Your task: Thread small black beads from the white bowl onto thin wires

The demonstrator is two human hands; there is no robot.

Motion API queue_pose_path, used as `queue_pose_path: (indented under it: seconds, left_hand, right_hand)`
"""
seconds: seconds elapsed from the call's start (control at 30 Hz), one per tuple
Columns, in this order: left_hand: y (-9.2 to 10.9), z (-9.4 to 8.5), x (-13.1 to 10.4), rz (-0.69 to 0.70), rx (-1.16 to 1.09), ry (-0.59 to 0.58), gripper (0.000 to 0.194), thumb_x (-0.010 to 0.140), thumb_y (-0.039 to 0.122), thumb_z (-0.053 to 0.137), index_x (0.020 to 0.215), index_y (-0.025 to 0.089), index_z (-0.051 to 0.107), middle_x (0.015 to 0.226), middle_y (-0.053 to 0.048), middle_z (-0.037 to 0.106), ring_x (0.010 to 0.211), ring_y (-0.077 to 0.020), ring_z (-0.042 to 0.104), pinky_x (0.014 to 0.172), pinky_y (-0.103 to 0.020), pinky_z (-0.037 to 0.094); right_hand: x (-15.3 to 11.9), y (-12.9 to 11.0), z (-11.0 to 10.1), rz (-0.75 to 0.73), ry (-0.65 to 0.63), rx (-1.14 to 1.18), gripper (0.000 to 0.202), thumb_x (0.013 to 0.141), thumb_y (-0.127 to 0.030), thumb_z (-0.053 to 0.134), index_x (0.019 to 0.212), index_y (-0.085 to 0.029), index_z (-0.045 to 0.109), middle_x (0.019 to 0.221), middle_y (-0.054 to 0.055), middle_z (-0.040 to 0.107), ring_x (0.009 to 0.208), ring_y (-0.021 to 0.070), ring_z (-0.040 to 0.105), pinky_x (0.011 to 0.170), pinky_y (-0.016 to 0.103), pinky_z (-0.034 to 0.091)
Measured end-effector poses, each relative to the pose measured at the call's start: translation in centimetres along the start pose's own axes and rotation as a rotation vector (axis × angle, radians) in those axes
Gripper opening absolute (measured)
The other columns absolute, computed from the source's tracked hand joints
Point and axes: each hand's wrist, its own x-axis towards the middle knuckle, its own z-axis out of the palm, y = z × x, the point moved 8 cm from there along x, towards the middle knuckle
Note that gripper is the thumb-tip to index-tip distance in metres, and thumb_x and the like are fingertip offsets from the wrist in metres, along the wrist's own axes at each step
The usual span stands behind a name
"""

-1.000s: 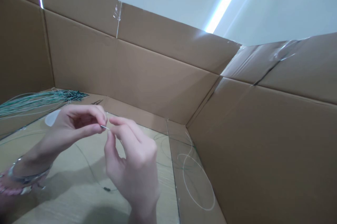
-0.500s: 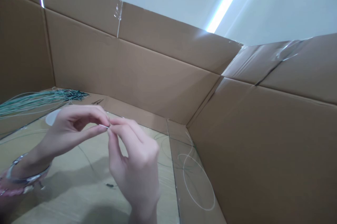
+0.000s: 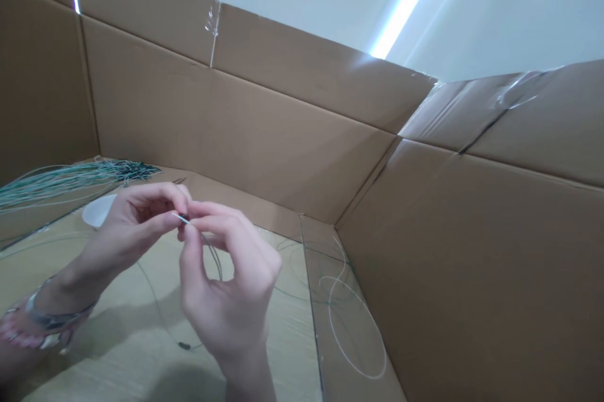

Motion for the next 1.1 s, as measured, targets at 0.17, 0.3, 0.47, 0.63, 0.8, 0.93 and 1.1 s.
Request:
queue_pose_path:
  seconds: [0.17, 0.3, 0.47, 0.63, 0.8, 0.93, 1.1]
  left_hand:
    - [-0.1, 0.18, -0.11, -0.003, -0.042, -0.016, 0.005, 0.083, 0.016, 0.065, 0.079, 0.019, 0.066, 0.074, 0.002, 0.063, 0.064, -0.0056, 0.058, 0.06, -0.013, 0.051]
    - [-0.02, 0.27, -0.16, 0.003, -0.037, -0.017, 0.006, 0.084, 0.016, 0.064, 0.079, 0.02, 0.066, 0.073, 0.002, 0.063, 0.064, -0.0049, 0.057, 0.06, -0.012, 0.05]
    - [0.12, 0.27, -0.17, 0.013, -0.015, -0.012, 0.006, 0.084, 0.016, 0.064, 0.08, 0.02, 0.066, 0.073, 0.004, 0.063, 0.064, -0.0038, 0.057, 0.06, -0.011, 0.049]
    - [0.14, 0.18, -0.15, 0.007, -0.004, -0.003, 0.006, 0.084, 0.016, 0.064, 0.08, 0.02, 0.066, 0.073, 0.003, 0.063, 0.064, -0.0044, 0.058, 0.061, -0.012, 0.05]
    - [0.11, 0.22, -0.17, 0.011, -0.015, 0.002, 0.005, 0.083, 0.016, 0.065, 0.079, 0.019, 0.066, 0.072, 0.001, 0.063, 0.064, -0.0064, 0.058, 0.059, -0.014, 0.05]
    - [0.19, 0.27, -0.28, 0.016, -0.003, 0.001, 0.006, 0.083, 0.015, 0.064, 0.079, 0.02, 0.066, 0.073, 0.002, 0.063, 0.064, -0.0061, 0.058, 0.059, -0.014, 0.051]
    - [0.78, 0.23, -0.4, 0.05, 0.051, 0.023, 0.006, 0.083, 0.016, 0.065, 0.079, 0.02, 0.066, 0.072, 0.003, 0.062, 0.063, -0.0044, 0.057, 0.059, -0.011, 0.05]
  right_hand:
    - [-0.05, -0.16, 0.15, -0.036, 0.014, -0.002, 0.022, 0.071, 0.004, 0.062, 0.08, -0.017, 0.063, 0.086, 0.0, 0.07, 0.08, 0.0116, 0.067, 0.06, 0.017, 0.06]
    - [0.02, -0.36, 0.12, -0.069, 0.016, -0.022, 0.022, 0.071, 0.004, 0.062, 0.08, -0.016, 0.063, 0.085, 0.001, 0.07, 0.079, 0.0123, 0.067, 0.061, 0.018, 0.061]
    - [-0.01, -0.61, 0.14, -0.096, 0.03, -0.031, 0.022, 0.071, 0.005, 0.062, 0.079, -0.015, 0.063, 0.083, 0.001, 0.07, 0.078, 0.0132, 0.068, 0.066, 0.022, 0.063]
    - [0.01, -0.58, 0.07, -0.098, 0.033, -0.03, 0.021, 0.072, 0.004, 0.062, 0.079, -0.016, 0.063, 0.083, 0.002, 0.07, 0.078, 0.0134, 0.068, 0.063, 0.021, 0.062]
    - [0.08, -0.62, 0.07, -0.102, 0.027, -0.039, 0.022, 0.072, 0.004, 0.062, 0.08, -0.017, 0.064, 0.083, 0.001, 0.07, 0.078, 0.0136, 0.068, 0.058, 0.02, 0.062]
    - [0.04, -0.72, 0.21, -0.117, 0.025, -0.05, 0.023, 0.073, 0.003, 0.061, 0.081, -0.018, 0.064, 0.084, 0.001, 0.07, 0.077, 0.0134, 0.068, 0.059, 0.021, 0.062]
    - [0.11, -0.84, 0.34, -0.138, 0.017, -0.081, 0.02, 0.074, 0.004, 0.062, 0.077, -0.015, 0.064, 0.086, 0.003, 0.07, 0.081, 0.0124, 0.068, 0.071, 0.023, 0.06]
